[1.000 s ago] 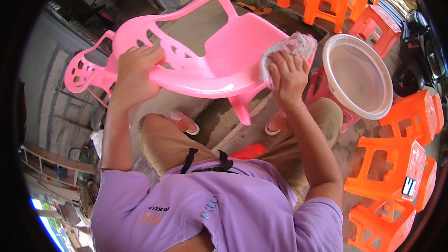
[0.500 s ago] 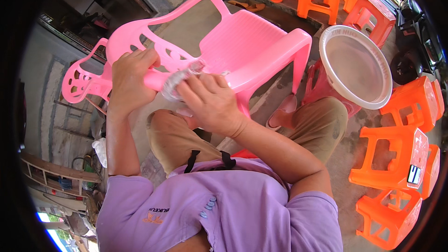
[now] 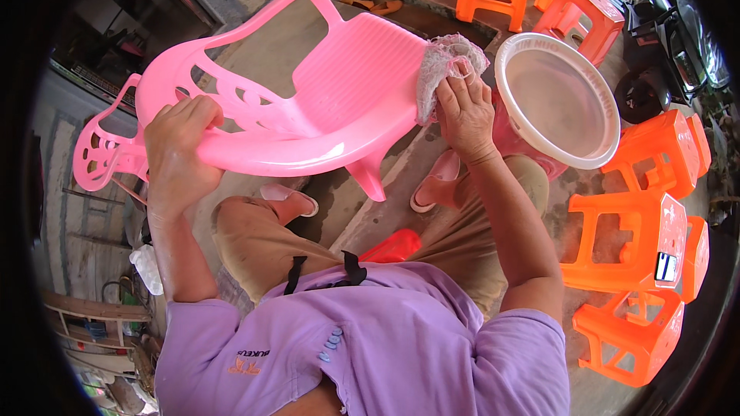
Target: The person wipes a pink plastic chair with a cloth, dipping the cloth into a basin of water and cleaning the seat, backrest, and legs while turning the chair.
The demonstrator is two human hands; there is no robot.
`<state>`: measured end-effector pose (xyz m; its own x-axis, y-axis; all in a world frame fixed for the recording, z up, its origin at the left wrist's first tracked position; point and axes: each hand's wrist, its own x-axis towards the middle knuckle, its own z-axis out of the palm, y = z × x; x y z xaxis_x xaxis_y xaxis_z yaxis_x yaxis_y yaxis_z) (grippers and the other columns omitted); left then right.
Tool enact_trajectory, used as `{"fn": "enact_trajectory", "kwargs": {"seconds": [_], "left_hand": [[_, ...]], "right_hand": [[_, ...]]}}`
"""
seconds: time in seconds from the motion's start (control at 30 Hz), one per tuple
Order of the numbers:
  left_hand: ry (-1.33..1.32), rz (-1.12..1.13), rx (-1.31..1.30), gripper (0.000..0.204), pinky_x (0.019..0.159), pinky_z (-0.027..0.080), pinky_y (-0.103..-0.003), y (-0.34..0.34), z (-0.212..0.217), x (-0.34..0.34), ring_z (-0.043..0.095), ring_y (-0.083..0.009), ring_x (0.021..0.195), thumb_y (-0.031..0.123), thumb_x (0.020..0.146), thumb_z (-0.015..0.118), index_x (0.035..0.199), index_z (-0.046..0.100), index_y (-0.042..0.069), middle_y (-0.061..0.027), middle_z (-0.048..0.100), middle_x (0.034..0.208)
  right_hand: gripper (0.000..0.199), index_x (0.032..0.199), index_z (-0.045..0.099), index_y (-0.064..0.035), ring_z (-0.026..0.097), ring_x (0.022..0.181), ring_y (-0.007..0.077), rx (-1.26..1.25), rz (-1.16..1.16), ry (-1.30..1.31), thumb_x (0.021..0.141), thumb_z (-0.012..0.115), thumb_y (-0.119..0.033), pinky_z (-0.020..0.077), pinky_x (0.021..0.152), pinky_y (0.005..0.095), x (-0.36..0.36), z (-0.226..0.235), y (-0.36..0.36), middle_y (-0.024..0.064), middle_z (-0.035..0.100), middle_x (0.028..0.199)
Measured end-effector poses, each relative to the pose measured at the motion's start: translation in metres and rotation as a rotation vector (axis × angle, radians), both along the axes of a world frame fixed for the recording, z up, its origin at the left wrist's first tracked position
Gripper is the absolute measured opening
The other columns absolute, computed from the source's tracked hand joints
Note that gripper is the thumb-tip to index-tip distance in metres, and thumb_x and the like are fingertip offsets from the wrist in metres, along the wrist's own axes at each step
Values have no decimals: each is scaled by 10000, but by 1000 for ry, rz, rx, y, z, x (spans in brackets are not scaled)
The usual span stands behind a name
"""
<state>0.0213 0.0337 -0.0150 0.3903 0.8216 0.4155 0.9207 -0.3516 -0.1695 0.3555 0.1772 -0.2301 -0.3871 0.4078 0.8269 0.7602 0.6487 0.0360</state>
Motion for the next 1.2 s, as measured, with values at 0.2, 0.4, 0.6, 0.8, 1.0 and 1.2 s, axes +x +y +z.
{"fn": "enact_trajectory", "kwargs": {"seconds": [0.2, 0.4, 0.6, 0.8, 1.0, 1.2], "left_hand": [[17, -27, 32, 267, 588, 331, -383, -2, 3, 1, 537, -300, 679, 0, 503, 603, 732, 483, 67, -75, 510, 667], [16, -70, 86, 263, 580, 314, -379, 0, 0, 0, 509, -294, 646, 10, 493, 608, 692, 449, 75, -75, 477, 646], [-13, -102, 96, 283, 567, 294, -379, -1, -1, 4, 472, -294, 612, 9, 487, 615, 685, 425, 76, -75, 460, 640], [5, -95, 105, 285, 560, 283, -378, 6, -4, 6, 444, -294, 586, 19, 501, 628, 681, 414, 79, -78, 435, 635], [-11, -131, 151, 277, 565, 296, -378, 3, -2, 5, 455, -288, 597, 37, 515, 642, 689, 431, 80, -69, 439, 645], [-27, -244, 233, 301, 580, 328, -375, 0, -9, -3, 478, -273, 614, 91, 510, 711, 724, 499, 86, -67, 479, 667]], "right_hand": [[399, 1227, 525, 24, 526, 1111, 443, -73, -153, 208, 833, 567, -14, 438, 954, 454, 6, -8, 28, 219, 560, 1215], [255, 1152, 568, -32, 621, 910, 435, -587, -261, 601, 911, 526, -106, 485, 802, 493, 19, -62, 57, 255, 646, 938], [134, 966, 585, -45, 626, 819, 416, -381, -304, 575, 864, 567, -130, 484, 701, 507, 16, -50, 48, 202, 651, 841], [118, 929, 571, -64, 636, 820, 397, -460, -374, 633, 872, 580, -167, 484, 685, 488, 13, -68, 61, 205, 654, 836], [282, 1062, 645, -124, 647, 918, 432, -833, -470, 683, 928, 473, -302, 492, 793, 513, 27, -114, 74, 201, 694, 963], [226, 1005, 650, -129, 655, 806, 423, -625, -380, 729, 900, 537, -294, 498, 686, 507, 20, -95, 83, 185, 692, 856]]}}
